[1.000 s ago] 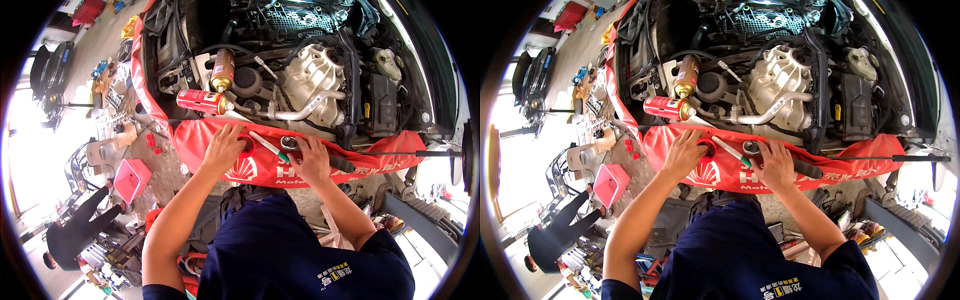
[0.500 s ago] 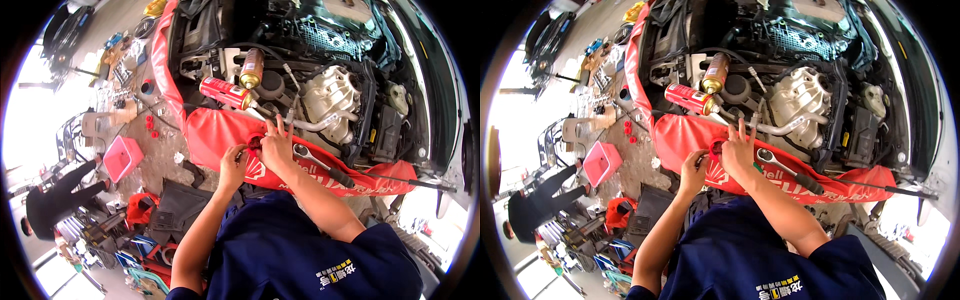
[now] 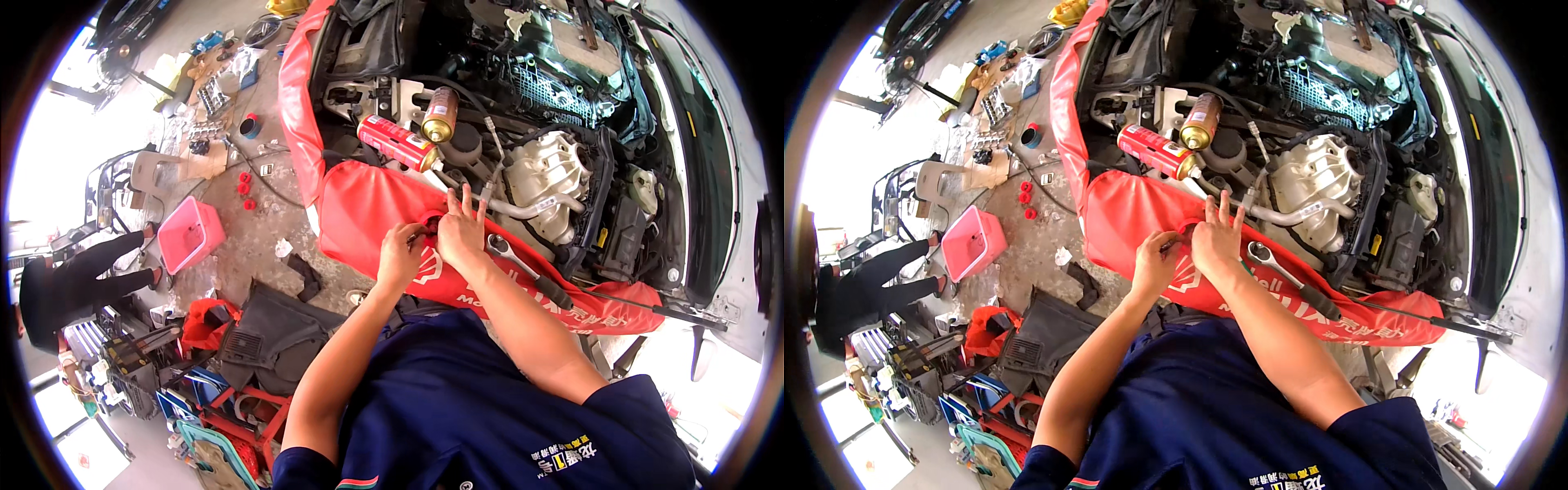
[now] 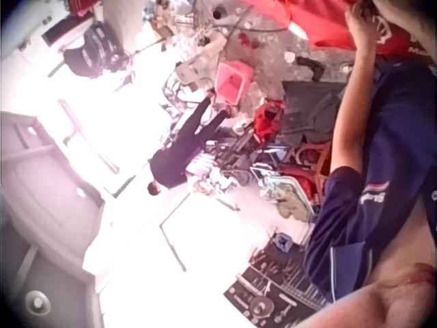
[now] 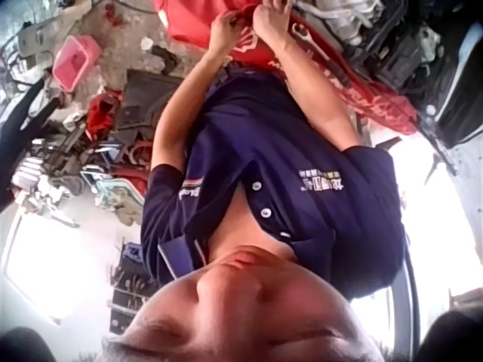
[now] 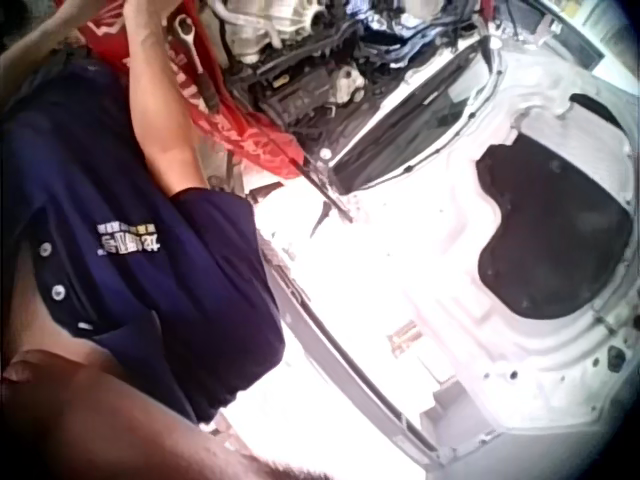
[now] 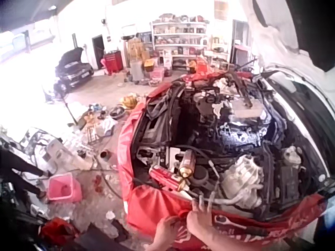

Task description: The person aligns a component inside a car engine bay and tightens a bolt using a ratchet wrench. The person then goes to a tool chest, selects socket bits, and swaps them onto the wrench.

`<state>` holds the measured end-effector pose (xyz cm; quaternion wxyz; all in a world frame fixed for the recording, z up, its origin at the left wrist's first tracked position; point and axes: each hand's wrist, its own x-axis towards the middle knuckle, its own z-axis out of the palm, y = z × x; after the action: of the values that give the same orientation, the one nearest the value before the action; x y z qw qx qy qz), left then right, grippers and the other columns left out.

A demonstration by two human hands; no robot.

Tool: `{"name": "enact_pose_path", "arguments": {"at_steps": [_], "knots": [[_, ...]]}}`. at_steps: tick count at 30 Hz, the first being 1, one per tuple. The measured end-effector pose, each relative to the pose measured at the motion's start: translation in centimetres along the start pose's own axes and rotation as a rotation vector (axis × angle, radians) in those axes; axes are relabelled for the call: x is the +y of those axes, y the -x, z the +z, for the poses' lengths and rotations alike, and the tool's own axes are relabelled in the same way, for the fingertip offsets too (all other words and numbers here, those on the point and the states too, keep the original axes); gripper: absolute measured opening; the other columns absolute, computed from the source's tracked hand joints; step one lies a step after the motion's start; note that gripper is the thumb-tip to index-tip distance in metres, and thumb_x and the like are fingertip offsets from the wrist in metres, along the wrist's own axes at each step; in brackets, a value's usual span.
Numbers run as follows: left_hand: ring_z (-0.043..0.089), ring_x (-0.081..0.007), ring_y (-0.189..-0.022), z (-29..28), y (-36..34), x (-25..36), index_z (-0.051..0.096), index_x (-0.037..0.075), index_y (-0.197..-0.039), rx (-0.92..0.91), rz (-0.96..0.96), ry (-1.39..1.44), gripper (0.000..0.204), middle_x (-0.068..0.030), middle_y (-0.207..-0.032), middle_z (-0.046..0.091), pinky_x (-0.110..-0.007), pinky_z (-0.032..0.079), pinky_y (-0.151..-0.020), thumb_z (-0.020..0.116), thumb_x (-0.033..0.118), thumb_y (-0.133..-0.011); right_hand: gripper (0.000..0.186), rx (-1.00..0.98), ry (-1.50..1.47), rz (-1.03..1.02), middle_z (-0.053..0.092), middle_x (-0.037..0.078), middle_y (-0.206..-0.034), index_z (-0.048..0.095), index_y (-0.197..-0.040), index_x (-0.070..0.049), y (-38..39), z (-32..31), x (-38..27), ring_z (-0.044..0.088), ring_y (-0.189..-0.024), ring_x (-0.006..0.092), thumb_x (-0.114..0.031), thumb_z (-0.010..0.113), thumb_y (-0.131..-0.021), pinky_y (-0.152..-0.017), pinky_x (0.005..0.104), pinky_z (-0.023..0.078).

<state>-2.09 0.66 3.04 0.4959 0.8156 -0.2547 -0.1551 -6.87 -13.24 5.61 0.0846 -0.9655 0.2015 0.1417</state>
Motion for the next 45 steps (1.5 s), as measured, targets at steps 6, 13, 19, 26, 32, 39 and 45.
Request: {"name": "enact_pose_path", "arguments": {"at_steps": [6, 13, 19, 26, 32, 39, 45], "knots": [[0.063, -0.0372, -0.083, 0.0, 0.5, -0.3, 0.070, 0.002, -0.095, 0.023, 0.087, -0.072, 0.016, -0.0175, -0.091, 0.067, -0.043, 0.051, -0.076, 0.063, 0.002, -0.080, 0.032, 0.031, 0.035, 0.008, 0.035, 0.016, -0.152, 0.070, -0.105, 0.001, -0.3, 1.1, -0.3, 0.014, -0.147, 0.0360, -0.016, 0.054, -0.084, -0.116, 0.0584, 0.010], [0.059, -0.0355, -0.098, 0.4, 0.5, -0.4, 0.070, 0.008, -0.102, -0.188, -0.071, -0.205, 0.022, -0.0141, -0.097, 0.065, -0.044, 0.049, -0.086, 0.063, 0.007, -0.082, 0.024, 0.120, 0.121, -0.192, 0.046, 0.025, -0.139, 0.071, -0.087, 0.007, -0.2, 0.5, 1.4, 0.029, -0.139, 0.0413, -0.009, 0.055, -0.079, -0.114, 0.0522, 0.023], [0.059, -0.0334, -0.098, 0.2, 0.8, -4.4, 0.069, 0.009, -0.107, -0.285, 0.094, -0.102, 0.027, -0.0131, -0.097, 0.063, -0.044, 0.049, -0.086, 0.064, 0.010, -0.081, 0.003, 0.158, -0.206, -0.252, 0.039, 0.029, -0.143, 0.066, -0.077, 0.001, 1.9, -1.1, -0.1, 0.028, -0.139, 0.0450, -0.002, 0.066, -0.077, -0.115, 0.0488, 0.025], [0.063, -0.0372, -0.092, -10.1, -0.3, -3.6, 0.065, -0.001, -0.109, -0.333, 0.184, 0.358, 0.026, -0.0198, -0.098, 0.066, -0.043, 0.050, -0.084, 0.062, 0.010, -0.086, 0.005, 0.276, -0.683, 0.168, 0.069, 0.013, -0.097, 0.063, -0.085, 0.003, 3.9, -7.4, -6.7, 0.067, -0.084, 0.0191, -0.003, 0.063, -0.085, -0.078, 0.0299, 0.052], [0.068, -0.0200, -0.085, -32.4, 0.2, -3.8, 0.065, -0.002, -0.107, -0.173, 0.157, 0.367, 0.020, -0.0162, -0.094, 0.069, -0.034, 0.053, -0.076, 0.061, 0.008, -0.091, 0.006, 0.130, -1.123, -0.146, 0.063, 0.001, -0.084, 0.062, -0.093, -0.003, -0.3, -10.9, -26.9, 0.056, -0.073, 0.0058, -0.002, 0.062, -0.087, -0.068, 0.0212, 0.046], [0.066, -0.0084, -0.079, -52.2, 3.7, -5.3, 0.067, 0.001, -0.100, 0.363, -0.072, 0.376, 0.013, -0.0068, -0.089, 0.071, -0.022, 0.049, -0.062, 0.065, 0.003, -0.088, 0.017, -0.155, -1.381, -0.399, 0.066, 0.006, -0.083, 0.066, -0.101, 0.004, -4.9, -13.9, -49.3, 0.063, -0.076, 0.0099, 0.000, 0.052, -0.092, -0.071, 0.0235, 0.051], [0.060, -0.0108, -0.064, -62.8, 3.1, -9.0, 0.065, 0.001, -0.093, 0.607, -0.092, 0.208, 0.011, -0.0075, -0.079, 0.067, -0.024, 0.046, -0.055, 0.070, 0.003, -0.084, 0.015, -0.427, -1.472, -0.655, 0.061, 0.009, -0.100, 0.064, -0.105, 0.005, -10.5, -14.8, -61.5, 0.060, -0.084, 0.0115, 0.005, 0.056, -0.092, -0.073, 0.0230, 0.050]]}}
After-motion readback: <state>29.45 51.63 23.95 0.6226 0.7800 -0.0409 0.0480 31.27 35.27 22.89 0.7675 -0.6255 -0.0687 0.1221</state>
